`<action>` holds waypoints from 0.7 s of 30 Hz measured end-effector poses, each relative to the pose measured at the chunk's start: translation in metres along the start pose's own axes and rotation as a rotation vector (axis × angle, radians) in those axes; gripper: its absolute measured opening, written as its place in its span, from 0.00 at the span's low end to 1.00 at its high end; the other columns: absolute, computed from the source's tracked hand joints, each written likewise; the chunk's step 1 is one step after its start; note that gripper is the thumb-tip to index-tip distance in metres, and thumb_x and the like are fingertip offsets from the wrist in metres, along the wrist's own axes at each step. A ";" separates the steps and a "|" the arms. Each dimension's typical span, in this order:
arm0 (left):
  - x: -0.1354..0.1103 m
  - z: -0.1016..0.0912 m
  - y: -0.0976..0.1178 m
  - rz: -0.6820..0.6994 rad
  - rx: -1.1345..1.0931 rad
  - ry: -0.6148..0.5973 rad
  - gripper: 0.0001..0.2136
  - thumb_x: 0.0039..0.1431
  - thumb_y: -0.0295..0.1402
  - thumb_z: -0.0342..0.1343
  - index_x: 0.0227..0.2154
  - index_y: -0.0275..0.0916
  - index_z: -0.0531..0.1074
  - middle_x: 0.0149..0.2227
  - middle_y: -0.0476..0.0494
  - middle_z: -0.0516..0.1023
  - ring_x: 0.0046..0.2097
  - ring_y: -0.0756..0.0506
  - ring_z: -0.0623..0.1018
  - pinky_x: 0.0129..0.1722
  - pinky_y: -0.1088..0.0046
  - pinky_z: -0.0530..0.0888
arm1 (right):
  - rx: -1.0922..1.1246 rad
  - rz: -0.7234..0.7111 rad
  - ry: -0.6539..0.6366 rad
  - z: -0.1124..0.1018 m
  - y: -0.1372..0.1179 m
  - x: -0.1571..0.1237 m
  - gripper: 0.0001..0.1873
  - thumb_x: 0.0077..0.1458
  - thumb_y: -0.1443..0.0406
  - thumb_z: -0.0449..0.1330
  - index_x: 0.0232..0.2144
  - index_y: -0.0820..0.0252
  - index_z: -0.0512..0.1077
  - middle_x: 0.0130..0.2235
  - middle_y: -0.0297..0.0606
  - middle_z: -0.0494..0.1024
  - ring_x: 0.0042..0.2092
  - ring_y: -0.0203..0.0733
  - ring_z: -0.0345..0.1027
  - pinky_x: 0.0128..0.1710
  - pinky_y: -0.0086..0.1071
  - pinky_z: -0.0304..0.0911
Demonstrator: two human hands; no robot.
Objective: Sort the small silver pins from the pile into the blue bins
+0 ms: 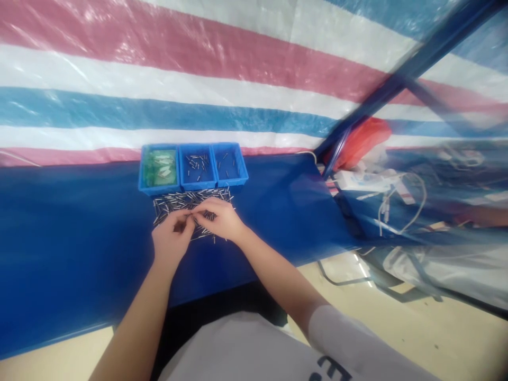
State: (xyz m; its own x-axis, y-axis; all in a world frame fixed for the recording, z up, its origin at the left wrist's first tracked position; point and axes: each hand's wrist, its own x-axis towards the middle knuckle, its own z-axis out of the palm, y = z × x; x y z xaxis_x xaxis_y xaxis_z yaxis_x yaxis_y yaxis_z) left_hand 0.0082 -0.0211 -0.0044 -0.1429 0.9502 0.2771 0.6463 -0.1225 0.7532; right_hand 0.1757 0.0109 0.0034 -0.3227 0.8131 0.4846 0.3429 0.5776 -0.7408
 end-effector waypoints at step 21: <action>0.001 0.000 0.000 -0.012 0.006 -0.012 0.11 0.55 0.40 0.60 0.39 0.42 0.78 0.28 0.52 0.79 0.29 0.52 0.77 0.35 0.76 0.73 | -0.023 -0.008 -0.012 -0.001 -0.003 0.001 0.06 0.60 0.66 0.59 0.39 0.58 0.77 0.37 0.37 0.81 0.41 0.37 0.73 0.47 0.33 0.70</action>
State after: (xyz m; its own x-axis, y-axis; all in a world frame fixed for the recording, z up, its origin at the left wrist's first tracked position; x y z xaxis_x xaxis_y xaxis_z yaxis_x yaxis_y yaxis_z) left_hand 0.0078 -0.0200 -0.0042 -0.1421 0.9549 0.2606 0.6492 -0.1089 0.7528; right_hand 0.1751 0.0105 0.0064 -0.3362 0.8077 0.4844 0.3605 0.5855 -0.7261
